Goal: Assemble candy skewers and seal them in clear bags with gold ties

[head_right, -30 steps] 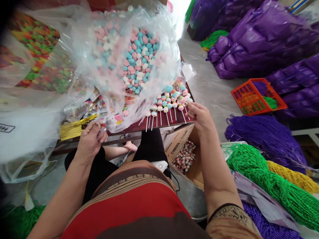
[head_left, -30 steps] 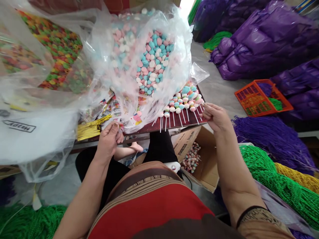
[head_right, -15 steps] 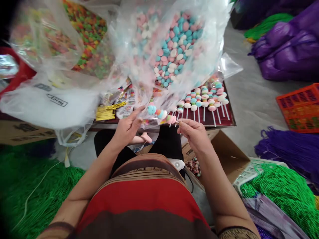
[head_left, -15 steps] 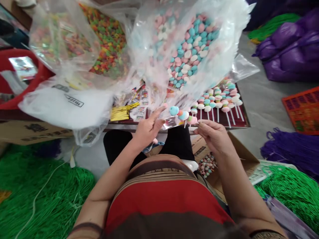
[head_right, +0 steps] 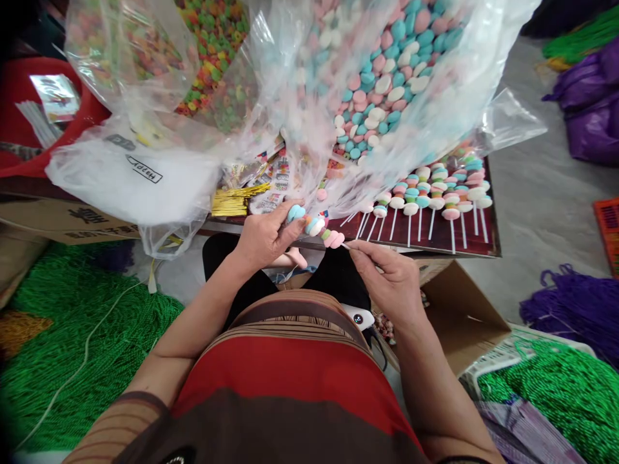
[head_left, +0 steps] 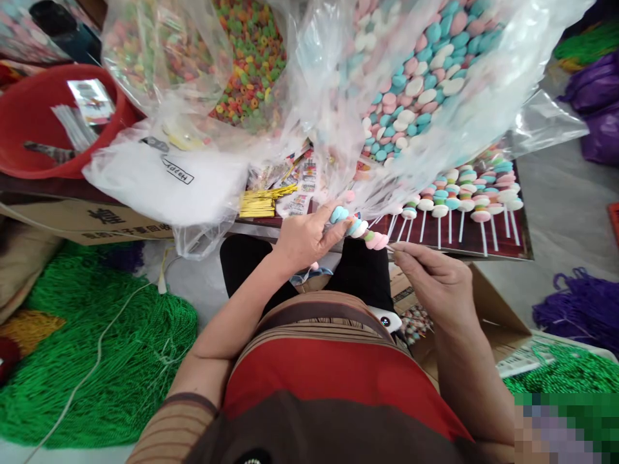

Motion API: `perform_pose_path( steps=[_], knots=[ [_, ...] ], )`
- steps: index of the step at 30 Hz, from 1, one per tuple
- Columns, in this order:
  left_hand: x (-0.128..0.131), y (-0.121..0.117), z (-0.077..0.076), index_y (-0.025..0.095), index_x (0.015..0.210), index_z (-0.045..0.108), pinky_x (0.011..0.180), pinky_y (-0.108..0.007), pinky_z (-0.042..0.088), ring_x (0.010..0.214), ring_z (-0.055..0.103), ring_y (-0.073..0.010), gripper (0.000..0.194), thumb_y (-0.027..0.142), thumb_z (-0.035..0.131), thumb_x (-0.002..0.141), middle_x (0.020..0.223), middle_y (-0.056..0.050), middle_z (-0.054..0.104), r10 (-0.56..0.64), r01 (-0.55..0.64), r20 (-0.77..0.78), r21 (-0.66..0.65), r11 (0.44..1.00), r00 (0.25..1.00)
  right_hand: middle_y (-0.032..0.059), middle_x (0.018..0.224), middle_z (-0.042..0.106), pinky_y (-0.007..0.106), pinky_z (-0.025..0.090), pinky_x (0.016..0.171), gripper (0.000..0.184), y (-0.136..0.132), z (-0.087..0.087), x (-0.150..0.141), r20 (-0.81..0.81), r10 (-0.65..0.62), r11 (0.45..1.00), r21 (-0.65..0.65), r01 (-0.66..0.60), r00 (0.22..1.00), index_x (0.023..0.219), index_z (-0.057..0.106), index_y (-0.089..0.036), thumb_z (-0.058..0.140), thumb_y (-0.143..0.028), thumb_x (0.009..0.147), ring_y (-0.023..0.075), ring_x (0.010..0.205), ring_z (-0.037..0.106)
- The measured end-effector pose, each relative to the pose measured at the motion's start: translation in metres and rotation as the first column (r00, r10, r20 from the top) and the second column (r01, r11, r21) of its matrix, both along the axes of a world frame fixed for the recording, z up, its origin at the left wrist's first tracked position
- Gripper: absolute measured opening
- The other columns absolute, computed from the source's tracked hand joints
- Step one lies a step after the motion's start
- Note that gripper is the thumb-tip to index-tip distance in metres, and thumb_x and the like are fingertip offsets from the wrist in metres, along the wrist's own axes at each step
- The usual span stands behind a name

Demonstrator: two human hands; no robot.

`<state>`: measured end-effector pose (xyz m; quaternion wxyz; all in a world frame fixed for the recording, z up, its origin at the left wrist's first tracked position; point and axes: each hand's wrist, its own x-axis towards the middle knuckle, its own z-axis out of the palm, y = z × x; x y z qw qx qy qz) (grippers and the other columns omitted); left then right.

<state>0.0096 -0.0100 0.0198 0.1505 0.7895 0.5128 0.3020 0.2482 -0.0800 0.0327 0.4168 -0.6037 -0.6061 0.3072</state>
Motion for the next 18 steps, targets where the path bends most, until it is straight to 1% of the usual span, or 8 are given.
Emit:
perform_pose_path(
  steps=[2, 5, 7, 9, 11, 13, 16, 18],
  knots=[
    [0.000, -0.001, -0.003, 0.016, 0.128, 0.069, 0.058, -0.026, 0.037, 0.062, 0.067, -0.0152, 0.068, 0.064, 0.027, 0.104, 0.075, -0.007, 0.076, 0.004, -0.003, -0.022, 0.034, 0.999, 1.000, 0.0009, 0.095, 0.083, 0.031, 0.059, 0.074, 0.018, -0.002, 0.002, -0.002, 0.030, 0.027, 1.000, 0.009, -0.027, 0.999, 0.104, 0.083, -0.029, 0.070, -0.029, 0.091, 0.0190, 0.079, 0.077],
    [0.002, -0.005, -0.006, 0.016, 0.123, 0.070, 0.058, -0.025, 0.038, 0.061, 0.068, -0.0149, 0.065, 0.061, 0.026, 0.105, 0.071, -0.005, 0.075, 0.011, -0.010, -0.020, 0.041, 0.999, 1.000, 0.0011, 0.085, 0.081, 0.029, 0.055, 0.064, 0.021, -0.006, 0.004, -0.007, 0.068, 0.062, 0.998, -0.004, -0.062, 0.996, 0.107, 0.083, -0.028, 0.067, -0.030, 0.093, 0.0162, 0.068, 0.071],
    [0.003, -0.007, -0.008, 0.016, 0.121, 0.069, 0.058, -0.025, 0.040, 0.062, 0.069, -0.0145, 0.062, 0.058, 0.026, 0.106, 0.071, -0.005, 0.076, 0.020, -0.019, -0.007, 0.038, 0.999, 1.000, 0.0007, 0.078, 0.078, 0.029, 0.052, 0.061, 0.022, -0.008, 0.004, -0.011, 0.082, 0.067, 0.997, -0.029, -0.065, 0.994, 0.107, 0.083, -0.027, 0.066, -0.032, 0.094, 0.0152, 0.062, 0.067],
    [0.004, -0.009, -0.010, 0.016, 0.122, 0.068, 0.059, -0.024, 0.041, 0.063, 0.069, -0.0141, 0.060, 0.056, 0.026, 0.107, 0.072, -0.004, 0.076, 0.039, -0.039, 0.008, 0.045, 0.998, 0.999, -0.0005, 0.070, 0.073, 0.029, 0.049, 0.059, 0.024, -0.009, 0.000, -0.016, 0.043, 0.066, 0.995, -0.080, -0.062, 0.997, 0.109, 0.082, -0.026, 0.065, -0.037, 0.094, 0.0141, 0.058, 0.061],
    [0.003, -0.009, -0.012, 0.016, 0.122, 0.068, 0.059, -0.024, 0.041, 0.064, 0.070, -0.0140, 0.059, 0.056, 0.027, 0.107, 0.073, -0.004, 0.076, 0.055, -0.056, 0.022, 0.058, 0.997, 0.998, -0.0029, 0.060, 0.063, 0.029, 0.048, 0.057, 0.028, -0.009, -0.006, -0.022, -0.093, 0.056, 0.983, -0.169, -0.071, 0.994, 0.110, 0.081, -0.025, 0.064, -0.043, 0.095, 0.0128, 0.052, 0.054],
    [0.000, -0.008, -0.013, 0.016, 0.121, 0.068, 0.059, -0.024, 0.042, 0.064, 0.070, -0.0139, 0.059, 0.057, 0.027, 0.107, 0.074, -0.004, 0.076, 0.061, -0.063, 0.036, 0.064, 0.996, 0.997, -0.0056, 0.052, 0.052, 0.029, 0.048, 0.057, 0.033, -0.008, -0.013, -0.028, -0.294, 0.029, 0.954, -0.276, -0.113, 0.955, 0.109, 0.079, -0.024, 0.064, -0.049, 0.095, 0.0122, 0.050, 0.049],
    [-0.004, -0.005, -0.013, 0.016, 0.119, 0.068, 0.060, -0.023, 0.042, 0.063, 0.069, -0.0133, 0.062, 0.059, 0.025, 0.106, 0.076, -0.005, 0.076, 0.060, -0.063, 0.060, 0.050, 0.997, 0.996, -0.0088, 0.046, 0.041, 0.029, 0.048, 0.059, 0.036, -0.005, -0.024, -0.041, -0.565, -0.024, 0.885, -0.396, -0.245, 0.825, 0.098, 0.076, -0.022, 0.070, -0.057, 0.090, 0.0110, 0.047, 0.044],
    [-0.006, -0.003, -0.012, 0.017, 0.120, 0.068, 0.060, -0.023, 0.043, 0.062, 0.068, -0.0131, 0.063, 0.061, 0.025, 0.105, 0.077, -0.005, 0.076, 0.052, -0.054, 0.077, 0.017, 0.998, 0.996, -0.0107, 0.045, 0.037, 0.028, 0.047, 0.058, 0.038, -0.003, -0.031, -0.050, -0.673, -0.047, 0.840, -0.426, -0.335, 0.738, 0.088, 0.072, -0.021, 0.073, -0.060, 0.086, 0.0093, 0.044, 0.038]
  ],
)
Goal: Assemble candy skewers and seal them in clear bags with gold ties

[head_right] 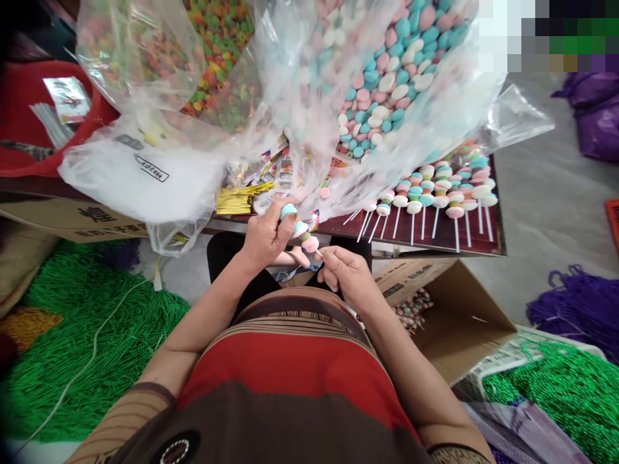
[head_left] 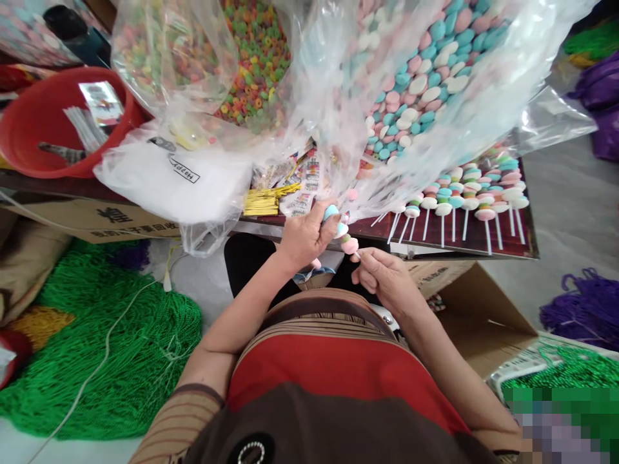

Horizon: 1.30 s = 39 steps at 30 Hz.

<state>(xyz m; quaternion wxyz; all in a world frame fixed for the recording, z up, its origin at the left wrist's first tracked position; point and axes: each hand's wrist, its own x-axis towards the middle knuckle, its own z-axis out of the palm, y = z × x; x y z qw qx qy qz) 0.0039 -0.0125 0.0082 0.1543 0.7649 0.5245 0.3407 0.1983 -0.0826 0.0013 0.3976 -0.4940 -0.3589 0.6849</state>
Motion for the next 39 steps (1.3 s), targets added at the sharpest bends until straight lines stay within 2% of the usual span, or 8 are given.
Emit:
perform_pose_path(
  steps=[3, 7, 13, 19, 23, 27, 33, 39],
  knots=[
    [-0.002, 0.002, 0.005, 0.020, 0.125, 0.068, 0.063, -0.023, 0.044, 0.065, 0.067, -0.0127, 0.061, 0.065, 0.034, 0.102, 0.080, -0.004, 0.076, -0.030, 0.036, 0.074, -0.082, 0.996, 0.997, -0.0122, 0.045, 0.034, 0.028, 0.046, 0.057, 0.043, 0.002, -0.009, -0.009, -0.070, 0.025, 0.999, -0.019, -0.027, 0.997, 0.081, 0.067, -0.021, 0.075, -0.064, 0.082, 0.0078, 0.043, 0.031],
    [-0.009, 0.000, 0.009, 0.022, 0.128, 0.068, 0.060, -0.023, 0.043, 0.058, 0.058, -0.0115, 0.068, 0.076, 0.050, 0.090, 0.070, 0.000, 0.069, -0.023, 0.109, 0.382, -0.204, 0.973, 0.924, -0.0117, 0.048, 0.035, 0.029, 0.050, 0.061, 0.041, 0.004, -0.010, -0.002, 0.003, -0.004, 0.999, 0.048, 0.004, 1.000, 0.084, 0.067, -0.021, 0.074, -0.062, 0.084, 0.0087, 0.046, 0.033],
    [-0.020, -0.004, -0.001, 0.021, 0.105, 0.073, 0.042, -0.023, 0.027, 0.043, 0.034, -0.0074, 0.064, 0.079, 0.062, 0.081, 0.052, 0.006, 0.042, 0.163, 0.258, 0.786, -0.379, 0.889, 0.596, -0.0096, 0.049, 0.035, 0.033, 0.053, 0.062, 0.038, 0.009, 0.008, 0.036, 0.075, -0.186, 0.964, 0.207, 0.167, 0.980, 0.076, 0.064, -0.024, 0.076, -0.059, 0.084, 0.0099, 0.046, 0.034],
    [-0.021, 0.000, 0.004, 0.020, 0.084, 0.067, 0.038, -0.020, 0.032, 0.036, 0.024, -0.0023, 0.058, 0.071, 0.085, 0.061, 0.048, 0.012, 0.039, 0.370, 0.358, 0.862, -0.486, 0.797, 0.346, -0.0098, 0.050, 0.032, 0.032, 0.054, 0.064, 0.030, 0.006, 0.015, 0.065, 0.126, -0.284, 0.920, 0.315, 0.233, 0.951, 0.081, 0.071, -0.026, 0.074, -0.055, 0.087, 0.0090, 0.045, 0.032],
    [-0.021, 0.002, 0.007, 0.020, 0.074, 0.061, 0.036, -0.018, 0.035, 0.034, 0.024, -0.0006, 0.052, 0.051, 0.097, 0.053, 0.046, 0.014, 0.038, 0.445, 0.381, 0.840, -0.538, 0.752, 0.309, -0.0080, 0.050, 0.045, 0.028, 0.048, 0.057, 0.025, 0.004, 0.012, 0.076, 0.158, -0.315, 0.904, 0.351, 0.245, 0.936, 0.085, 0.074, -0.025, 0.078, -0.050, 0.085, 0.0082, 0.046, 0.039],
    [-0.018, 0.003, 0.005, 0.019, 0.069, 0.058, 0.037, -0.017, 0.035, 0.033, 0.025, -0.0007, 0.052, 0.050, 0.097, 0.055, 0.042, 0.014, 0.037, 0.433, 0.372, 0.851, -0.520, 0.769, 0.296, -0.0027, 0.061, 0.063, 0.027, 0.038, 0.046, 0.031, 0.004, 0.010, 0.077, 0.214, -0.308, 0.908, 0.359, 0.219, 0.927, 0.088, 0.075, -0.023, 0.077, -0.054, 0.085, 0.0077, 0.045, 0.039],
    [-0.016, 0.003, 0.000, 0.020, 0.063, 0.052, 0.040, -0.020, 0.039, 0.034, 0.025, -0.0017, 0.057, 0.062, 0.090, 0.062, 0.042, 0.014, 0.031, 0.398, 0.345, 0.865, -0.490, 0.801, 0.306, -0.0015, 0.063, 0.064, 0.027, 0.037, 0.046, 0.031, 0.002, 0.010, 0.073, 0.274, -0.314, 0.906, 0.372, 0.201, 0.909, 0.089, 0.078, -0.023, 0.077, -0.054, 0.086, 0.0088, 0.048, 0.044],
    [-0.016, 0.002, -0.004, 0.020, 0.064, 0.052, 0.042, -0.022, 0.041, 0.035, 0.026, -0.0023, 0.057, 0.063, 0.089, 0.062, 0.044, 0.013, 0.035, 0.417, 0.358, 0.850, -0.517, 0.778, 0.323, -0.0008, 0.064, 0.065, 0.028, 0.038, 0.047, 0.031, 0.004, 0.021, 0.072, 0.298, -0.305, 0.894, 0.416, 0.164, 0.905, 0.089, 0.078, -0.024, 0.075, -0.054, 0.087, 0.0105, 0.049, 0.046]
  ],
)
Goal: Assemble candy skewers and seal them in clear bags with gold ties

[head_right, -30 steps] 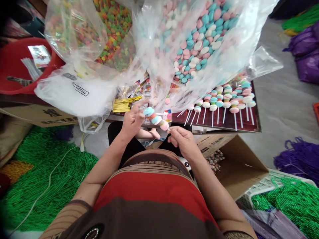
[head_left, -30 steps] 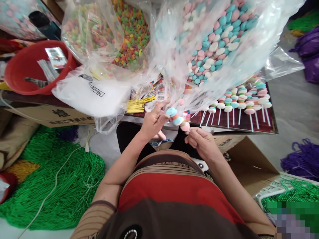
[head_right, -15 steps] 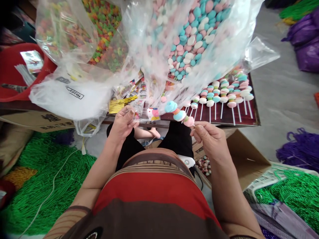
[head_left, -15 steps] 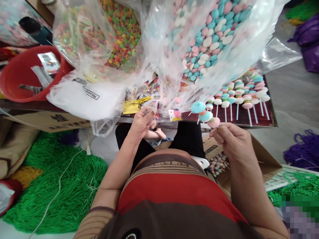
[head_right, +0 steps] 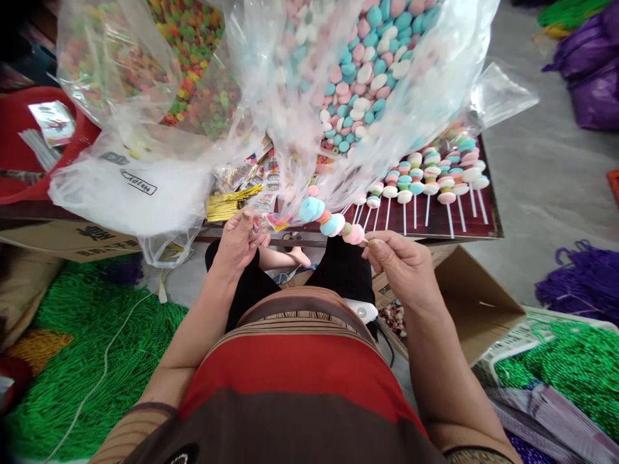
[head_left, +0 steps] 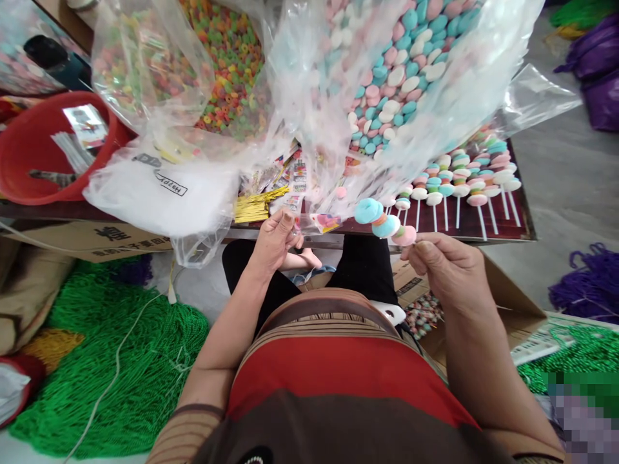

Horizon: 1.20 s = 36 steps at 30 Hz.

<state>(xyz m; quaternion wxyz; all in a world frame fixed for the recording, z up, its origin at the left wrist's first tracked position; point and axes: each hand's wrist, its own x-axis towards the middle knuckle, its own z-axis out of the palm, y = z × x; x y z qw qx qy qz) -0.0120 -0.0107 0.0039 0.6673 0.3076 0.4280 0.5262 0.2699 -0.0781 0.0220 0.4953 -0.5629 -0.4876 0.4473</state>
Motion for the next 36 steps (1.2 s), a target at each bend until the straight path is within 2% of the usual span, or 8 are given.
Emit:
perform_pose_path(
  steps=[5, 14, 23, 29, 36],
  knots=[
    [-0.001, 0.000, -0.003, 0.019, 0.066, 0.055, 0.041, -0.020, 0.040, 0.035, 0.026, -0.0014, 0.054, 0.060, 0.090, 0.063, 0.044, 0.013, 0.037, -0.025, 0.025, 0.004, 0.004, 1.000, 1.000, -0.0015, 0.062, 0.063, 0.028, 0.041, 0.050, 0.029, 0.004, 0.004, -0.001, 0.100, 0.029, 0.999, 0.026, -0.031, 0.995, 0.091, 0.078, -0.024, 0.073, -0.053, 0.089, 0.0115, 0.051, 0.049],
    [-0.001, 0.001, -0.005, 0.019, 0.065, 0.053, 0.043, -0.021, 0.041, 0.035, 0.026, -0.0019, 0.056, 0.063, 0.088, 0.064, 0.042, 0.013, 0.035, -0.064, 0.064, 0.002, 0.005, 0.998, 0.998, -0.0011, 0.061, 0.062, 0.029, 0.040, 0.049, 0.034, 0.005, 0.002, 0.000, 0.140, 0.044, 0.998, 0.032, -0.049, 0.989, 0.090, 0.078, -0.024, 0.071, -0.057, 0.088, 0.0121, 0.050, 0.048],
    [-0.004, 0.002, -0.007, 0.018, 0.064, 0.057, 0.041, -0.020, 0.040, 0.033, 0.023, -0.0017, 0.056, 0.065, 0.088, 0.063, 0.039, 0.013, 0.031, -0.164, 0.164, -0.007, -0.013, 0.986, 0.986, -0.0028, 0.057, 0.057, 0.029, 0.044, 0.053, 0.032, 0.013, 0.005, 0.009, 0.252, 0.079, 0.994, 0.058, -0.097, 0.964, 0.090, 0.078, -0.024, 0.070, -0.055, 0.089, 0.0128, 0.053, 0.051],
    [-0.004, 0.004, -0.006, 0.017, 0.061, 0.056, 0.039, -0.018, 0.037, 0.032, 0.022, -0.0009, 0.056, 0.063, 0.089, 0.063, 0.038, 0.014, 0.026, -0.205, 0.206, 0.025, -0.026, 0.978, 0.978, -0.0005, 0.066, 0.068, 0.031, 0.051, 0.062, 0.025, 0.016, 0.005, 0.017, 0.298, 0.102, 0.994, 0.012, -0.111, 0.949, 0.089, 0.080, -0.026, 0.073, -0.051, 0.088, 0.0163, 0.063, 0.062],
    [-0.005, 0.005, -0.013, 0.017, 0.065, 0.059, 0.039, -0.019, 0.039, 0.032, 0.023, -0.0008, 0.055, 0.063, 0.090, 0.062, 0.039, 0.013, 0.030, -0.226, 0.229, 0.062, -0.055, 0.972, 0.972, 0.0018, 0.080, 0.074, 0.034, 0.054, 0.068, 0.015, 0.018, 0.000, 0.018, 0.245, 0.098, 0.989, 0.088, -0.122, 0.965, 0.083, 0.079, -0.027, 0.076, -0.042, 0.086, 0.0189, 0.074, 0.066]
  ],
)
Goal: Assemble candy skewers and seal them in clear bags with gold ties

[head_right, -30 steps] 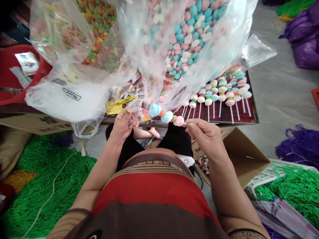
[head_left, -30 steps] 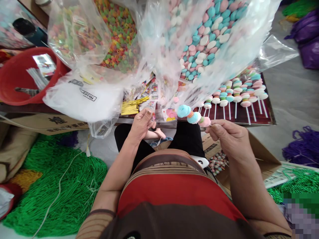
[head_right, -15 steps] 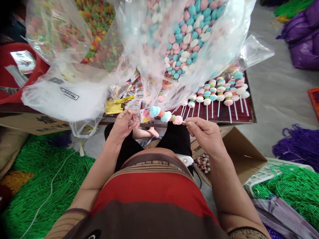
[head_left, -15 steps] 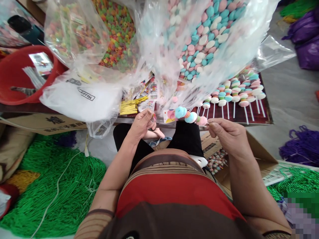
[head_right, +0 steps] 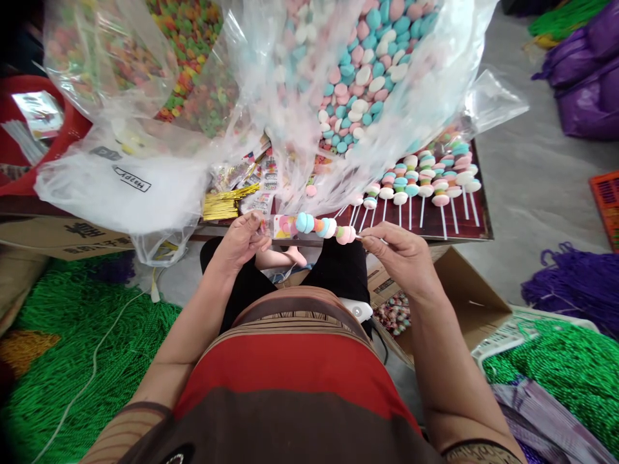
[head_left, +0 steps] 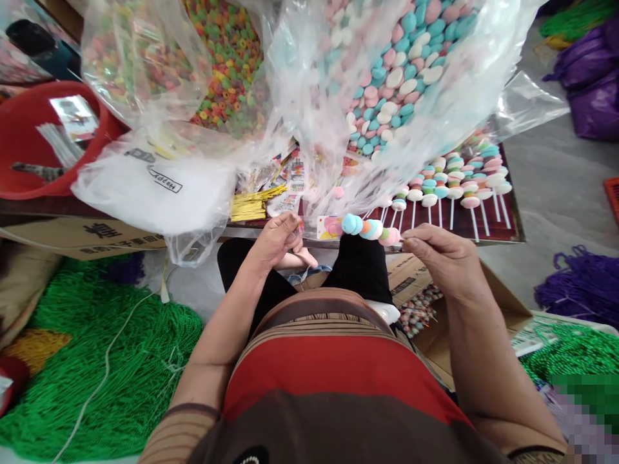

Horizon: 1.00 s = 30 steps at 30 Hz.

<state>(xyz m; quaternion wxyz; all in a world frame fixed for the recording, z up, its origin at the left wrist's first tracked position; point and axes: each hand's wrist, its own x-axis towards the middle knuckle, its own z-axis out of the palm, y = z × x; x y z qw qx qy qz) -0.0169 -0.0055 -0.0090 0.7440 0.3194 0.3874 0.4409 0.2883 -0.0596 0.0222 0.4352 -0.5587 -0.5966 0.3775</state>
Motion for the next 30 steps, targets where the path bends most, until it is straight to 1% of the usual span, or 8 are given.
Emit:
perform_pose_path(
  steps=[4, 8, 13, 17, 19, 23, 27, 30],
  knots=[
    [0.001, 0.000, -0.002, 0.016, 0.065, 0.058, 0.039, -0.019, 0.040, 0.032, 0.025, -0.0011, 0.055, 0.061, 0.091, 0.062, 0.040, 0.013, 0.030, 0.000, 0.000, 0.014, -0.015, 1.000, 1.000, 0.0024, 0.083, 0.074, 0.034, 0.054, 0.067, 0.008, 0.001, -0.002, 0.001, 0.007, 0.021, 0.997, 0.077, -0.021, 1.000, 0.085, 0.080, -0.027, 0.076, -0.035, 0.087, 0.0187, 0.075, 0.067],
    [0.002, 0.000, -0.001, 0.016, 0.066, 0.059, 0.039, -0.019, 0.040, 0.032, 0.025, -0.0013, 0.055, 0.060, 0.091, 0.061, 0.039, 0.014, 0.029, -0.010, 0.011, 0.030, -0.019, 1.000, 0.999, 0.0022, 0.083, 0.072, 0.034, 0.054, 0.066, 0.005, 0.001, -0.003, 0.001, 0.062, 0.022, 0.992, 0.122, -0.029, 0.998, 0.087, 0.080, -0.028, 0.076, -0.031, 0.087, 0.0184, 0.075, 0.066],
    [0.004, 0.001, 0.000, 0.017, 0.063, 0.056, 0.039, -0.018, 0.039, 0.032, 0.025, -0.0013, 0.057, 0.062, 0.091, 0.061, 0.039, 0.014, 0.027, -0.011, 0.011, 0.012, -0.021, 1.000, 1.000, 0.0013, 0.081, 0.072, 0.033, 0.052, 0.064, 0.003, -0.001, 0.001, 0.004, 0.141, -0.042, 0.980, 0.201, 0.013, 0.989, 0.087, 0.080, -0.030, 0.077, -0.032, 0.088, 0.0176, 0.074, 0.065],
    [0.004, 0.001, -0.001, 0.017, 0.064, 0.056, 0.039, -0.018, 0.039, 0.032, 0.024, -0.0012, 0.056, 0.062, 0.090, 0.062, 0.039, 0.014, 0.027, -0.003, 0.003, 0.011, -0.027, 1.000, 1.000, 0.0005, 0.084, 0.073, 0.035, 0.054, 0.068, 0.003, -0.004, 0.000, 0.005, 0.074, -0.081, 0.963, 0.262, 0.059, 0.994, 0.090, 0.080, -0.032, 0.079, -0.033, 0.087, 0.0183, 0.077, 0.066],
    [0.005, 0.001, -0.001, 0.017, 0.065, 0.057, 0.039, -0.018, 0.038, 0.032, 0.024, -0.0013, 0.056, 0.062, 0.090, 0.063, 0.039, 0.014, 0.027, -0.010, 0.010, 0.020, -0.025, 1.000, 1.000, 0.0000, 0.083, 0.073, 0.035, 0.054, 0.067, 0.004, -0.003, -0.003, 0.005, 0.053, -0.064, 0.962, 0.271, 0.047, 0.997, 0.091, 0.080, -0.032, 0.079, -0.032, 0.087, 0.0180, 0.077, 0.066],
    [0.005, 0.000, -0.001, 0.017, 0.065, 0.055, 0.038, -0.018, 0.038, 0.032, 0.025, -0.0014, 0.055, 0.060, 0.091, 0.062, 0.039, 0.014, 0.028, -0.015, 0.016, 0.034, -0.031, 0.999, 0.999, -0.0004, 0.082, 0.071, 0.033, 0.051, 0.064, 0.008, -0.001, -0.008, 0.003, 0.089, -0.041, 0.965, 0.262, 0.016, 0.995, 0.092, 0.081, -0.033, 0.077, -0.026, 0.088, 0.0168, 0.075, 0.064],
    [0.006, -0.001, -0.001, 0.018, 0.065, 0.054, 0.039, -0.018, 0.038, 0.032, 0.025, -0.0015, 0.057, 0.061, 0.090, 0.063, 0.039, 0.014, 0.028, -0.030, 0.031, 0.026, -0.029, 0.999, 0.999, -0.0002, 0.082, 0.070, 0.033, 0.050, 0.064, 0.006, -0.001, -0.008, 0.003, 0.127, -0.039, 0.973, 0.232, 0.009, 0.991, 0.090, 0.080, -0.032, 0.076, -0.027, 0.088, 0.0171, 0.075, 0.064],
    [0.006, -0.001, -0.001, 0.018, 0.065, 0.053, 0.039, -0.018, 0.037, 0.032, 0.026, -0.0018, 0.058, 0.062, 0.090, 0.062, 0.040, 0.014, 0.028, -0.029, 0.029, 0.007, -0.031, 0.999, 1.000, 0.0001, 0.085, 0.071, 0.034, 0.051, 0.067, 0.005, -0.001, -0.008, 0.003, 0.149, -0.029, 0.975, 0.223, -0.005, 0.988, 0.090, 0.079, -0.031, 0.076, -0.027, 0.088, 0.0177, 0.078, 0.065]
  ],
)
